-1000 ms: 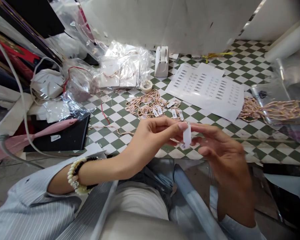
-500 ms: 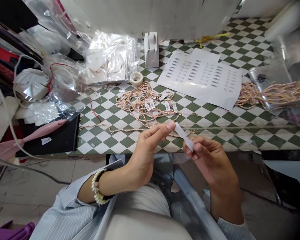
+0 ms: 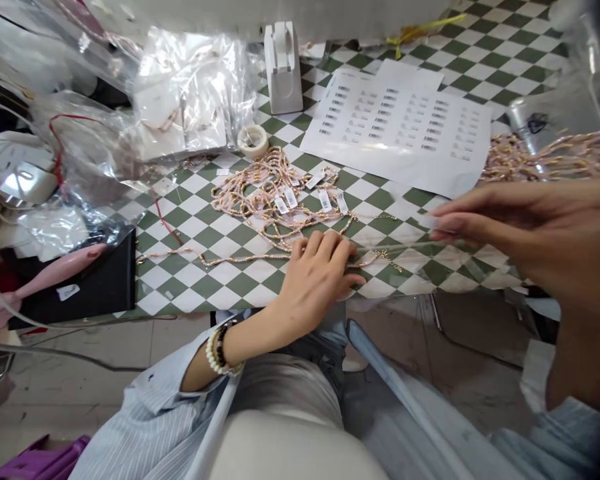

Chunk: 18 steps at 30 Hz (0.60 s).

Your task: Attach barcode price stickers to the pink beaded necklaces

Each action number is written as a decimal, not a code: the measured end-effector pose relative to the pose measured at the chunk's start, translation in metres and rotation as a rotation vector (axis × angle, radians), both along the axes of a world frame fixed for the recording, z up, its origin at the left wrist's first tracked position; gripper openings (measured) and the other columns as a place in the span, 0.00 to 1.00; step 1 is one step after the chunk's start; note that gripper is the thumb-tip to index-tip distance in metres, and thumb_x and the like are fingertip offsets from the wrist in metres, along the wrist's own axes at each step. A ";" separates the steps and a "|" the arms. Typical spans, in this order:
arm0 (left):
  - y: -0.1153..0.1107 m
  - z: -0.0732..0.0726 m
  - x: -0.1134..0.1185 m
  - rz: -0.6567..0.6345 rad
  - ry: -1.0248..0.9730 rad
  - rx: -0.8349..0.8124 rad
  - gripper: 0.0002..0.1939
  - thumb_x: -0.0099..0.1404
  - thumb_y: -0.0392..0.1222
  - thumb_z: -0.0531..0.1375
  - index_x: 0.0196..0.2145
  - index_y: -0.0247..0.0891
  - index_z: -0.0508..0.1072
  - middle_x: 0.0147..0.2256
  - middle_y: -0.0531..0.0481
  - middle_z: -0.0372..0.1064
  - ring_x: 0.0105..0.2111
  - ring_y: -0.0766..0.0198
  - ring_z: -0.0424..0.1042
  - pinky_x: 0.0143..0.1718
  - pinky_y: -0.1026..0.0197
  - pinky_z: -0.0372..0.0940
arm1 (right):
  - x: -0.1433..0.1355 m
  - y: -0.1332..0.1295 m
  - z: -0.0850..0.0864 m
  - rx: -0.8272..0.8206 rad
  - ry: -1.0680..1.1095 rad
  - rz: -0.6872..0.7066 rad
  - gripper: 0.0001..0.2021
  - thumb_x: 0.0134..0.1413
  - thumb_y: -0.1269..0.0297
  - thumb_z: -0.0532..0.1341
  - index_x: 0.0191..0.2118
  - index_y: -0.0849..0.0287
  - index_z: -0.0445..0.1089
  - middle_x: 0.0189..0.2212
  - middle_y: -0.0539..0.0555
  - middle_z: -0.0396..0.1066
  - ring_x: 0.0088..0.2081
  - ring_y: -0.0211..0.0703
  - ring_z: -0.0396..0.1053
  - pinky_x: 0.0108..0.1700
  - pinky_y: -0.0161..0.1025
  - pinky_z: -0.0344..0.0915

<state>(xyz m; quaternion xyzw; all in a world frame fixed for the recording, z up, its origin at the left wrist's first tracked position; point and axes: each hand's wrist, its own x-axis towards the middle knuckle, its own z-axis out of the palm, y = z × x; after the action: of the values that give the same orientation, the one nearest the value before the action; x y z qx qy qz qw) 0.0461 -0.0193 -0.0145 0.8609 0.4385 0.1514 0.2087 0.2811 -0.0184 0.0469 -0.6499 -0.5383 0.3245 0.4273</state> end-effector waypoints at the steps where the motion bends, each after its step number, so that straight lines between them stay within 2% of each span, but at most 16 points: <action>1: 0.000 -0.005 0.003 -0.008 0.031 0.021 0.12 0.73 0.48 0.59 0.44 0.36 0.73 0.45 0.42 0.74 0.47 0.50 0.69 0.49 0.50 0.59 | 0.002 0.011 0.000 -0.023 -0.067 0.132 0.07 0.47 0.58 0.75 0.32 0.52 0.84 0.28 0.49 0.78 0.28 0.34 0.70 0.27 0.32 0.65; 3: 0.002 -0.009 0.002 -0.052 -0.015 0.017 0.10 0.77 0.44 0.53 0.40 0.37 0.70 0.41 0.45 0.72 0.45 0.54 0.68 0.50 0.51 0.58 | 0.004 0.030 -0.003 -0.082 -0.179 0.377 0.08 0.51 0.57 0.73 0.33 0.55 0.83 0.27 0.50 0.78 0.27 0.32 0.69 0.23 0.31 0.60; 4: 0.003 -0.007 -0.002 -0.092 -0.063 -0.019 0.10 0.78 0.41 0.51 0.39 0.38 0.68 0.40 0.46 0.71 0.44 0.56 0.68 0.50 0.53 0.58 | 0.004 0.038 -0.006 -0.132 -0.174 0.458 0.07 0.51 0.59 0.73 0.32 0.57 0.83 0.26 0.50 0.78 0.26 0.32 0.69 0.22 0.30 0.59; 7: 0.006 0.010 -0.024 -0.195 -0.223 -0.230 0.07 0.76 0.32 0.49 0.42 0.41 0.64 0.38 0.49 0.68 0.40 0.61 0.68 0.45 0.60 0.62 | 0.000 0.057 -0.017 -0.400 0.015 0.581 0.04 0.45 0.70 0.75 0.30 0.61 0.82 0.24 0.49 0.77 0.27 0.34 0.73 0.24 0.28 0.66; 10: 0.010 0.028 -0.045 -0.187 -0.261 -0.341 0.16 0.69 0.26 0.49 0.47 0.45 0.63 0.39 0.50 0.68 0.37 0.62 0.70 0.39 0.62 0.64 | -0.009 0.070 -0.027 -0.599 0.304 0.614 0.10 0.37 0.79 0.75 0.28 0.61 0.79 0.24 0.46 0.77 0.28 0.38 0.77 0.28 0.31 0.74; 14: 0.018 0.041 -0.059 -0.231 -0.192 -0.362 0.24 0.67 0.24 0.49 0.53 0.47 0.63 0.45 0.49 0.71 0.40 0.62 0.73 0.39 0.63 0.65 | -0.024 0.083 -0.029 -0.656 0.498 0.551 0.13 0.34 0.85 0.74 0.29 0.64 0.78 0.26 0.47 0.77 0.29 0.38 0.77 0.28 0.30 0.74; 16: 0.022 0.043 -0.062 -0.279 -0.161 -0.378 0.23 0.68 0.24 0.49 0.54 0.46 0.63 0.47 0.48 0.73 0.41 0.63 0.74 0.38 0.64 0.66 | -0.032 0.089 -0.026 -0.681 0.542 0.499 0.13 0.35 0.86 0.73 0.30 0.66 0.78 0.27 0.47 0.77 0.31 0.39 0.77 0.31 0.32 0.74; 18: 0.025 0.045 -0.064 -0.309 -0.139 -0.387 0.18 0.71 0.28 0.50 0.54 0.45 0.64 0.45 0.48 0.74 0.39 0.63 0.75 0.37 0.64 0.66 | -0.039 0.093 -0.024 -0.704 0.514 0.534 0.11 0.38 0.84 0.72 0.30 0.66 0.77 0.27 0.45 0.76 0.32 0.37 0.77 0.33 0.32 0.74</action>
<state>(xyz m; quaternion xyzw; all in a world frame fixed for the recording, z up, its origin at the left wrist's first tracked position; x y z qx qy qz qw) -0.0184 0.0060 0.0304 0.8494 0.3070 0.0897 0.4198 0.2422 0.0744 0.0230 -0.4933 -0.4210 0.7336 0.2032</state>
